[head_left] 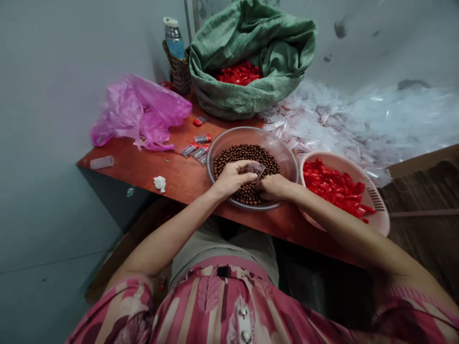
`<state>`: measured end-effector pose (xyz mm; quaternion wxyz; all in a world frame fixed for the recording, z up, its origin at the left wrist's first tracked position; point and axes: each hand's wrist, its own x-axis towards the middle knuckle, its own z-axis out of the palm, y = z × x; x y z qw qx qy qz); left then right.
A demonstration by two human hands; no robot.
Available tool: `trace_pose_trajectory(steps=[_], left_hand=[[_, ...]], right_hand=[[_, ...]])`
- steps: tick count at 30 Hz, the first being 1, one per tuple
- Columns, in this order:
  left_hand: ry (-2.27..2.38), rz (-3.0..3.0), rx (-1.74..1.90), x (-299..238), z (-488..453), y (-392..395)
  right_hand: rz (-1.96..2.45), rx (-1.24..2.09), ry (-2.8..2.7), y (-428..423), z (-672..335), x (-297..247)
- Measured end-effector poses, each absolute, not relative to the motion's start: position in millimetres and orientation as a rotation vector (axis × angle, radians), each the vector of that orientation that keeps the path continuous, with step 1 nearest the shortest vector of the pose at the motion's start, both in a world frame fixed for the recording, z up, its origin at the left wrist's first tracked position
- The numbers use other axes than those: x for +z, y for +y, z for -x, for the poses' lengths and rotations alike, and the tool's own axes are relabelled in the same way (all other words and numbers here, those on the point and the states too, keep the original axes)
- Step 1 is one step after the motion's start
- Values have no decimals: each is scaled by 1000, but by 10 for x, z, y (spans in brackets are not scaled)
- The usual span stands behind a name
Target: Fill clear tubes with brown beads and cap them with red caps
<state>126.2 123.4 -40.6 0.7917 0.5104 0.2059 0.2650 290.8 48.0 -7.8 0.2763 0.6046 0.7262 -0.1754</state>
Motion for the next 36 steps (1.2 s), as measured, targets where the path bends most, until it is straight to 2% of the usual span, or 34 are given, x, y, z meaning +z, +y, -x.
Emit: trace_pose_trajectory(steps=[7, 10, 13, 16, 19, 21, 24, 28, 36], left_hand=[[410, -1221, 583, -416, -1271, 1234], [394, -1252, 586, -373, -1268, 1234], [434, -1293, 583, -326, -1243, 1227], [485, -1265, 572, -300, -1213, 1210], [492, -1196, 580, -289, -1197, 1185], [491, -1261, 547, -281, -1193, 1172], [500, -1388, 495, -272, -1193, 1170], [533, -1404, 499, -286, -1197, 1190], [598, -1319, 530, -264, -1197, 1159]], right_hand=[[-2734, -702, 2514, 407, -3121, 128], [-2713, -906, 2696, 411, -2979, 171], [-2796, -1021, 2651, 405, -2924, 218], [-3133, -905, 2451, 276, -3195, 340], [-3361, -482, 2123, -27, -3725, 461], [-3279, -228, 1866, -270, -4083, 476], [-2904, -54, 1533, -542, -4452, 369], [-2532, 20, 1295, -589, -4615, 114], [-2414, 24, 1310, -545, -4826, -170]])
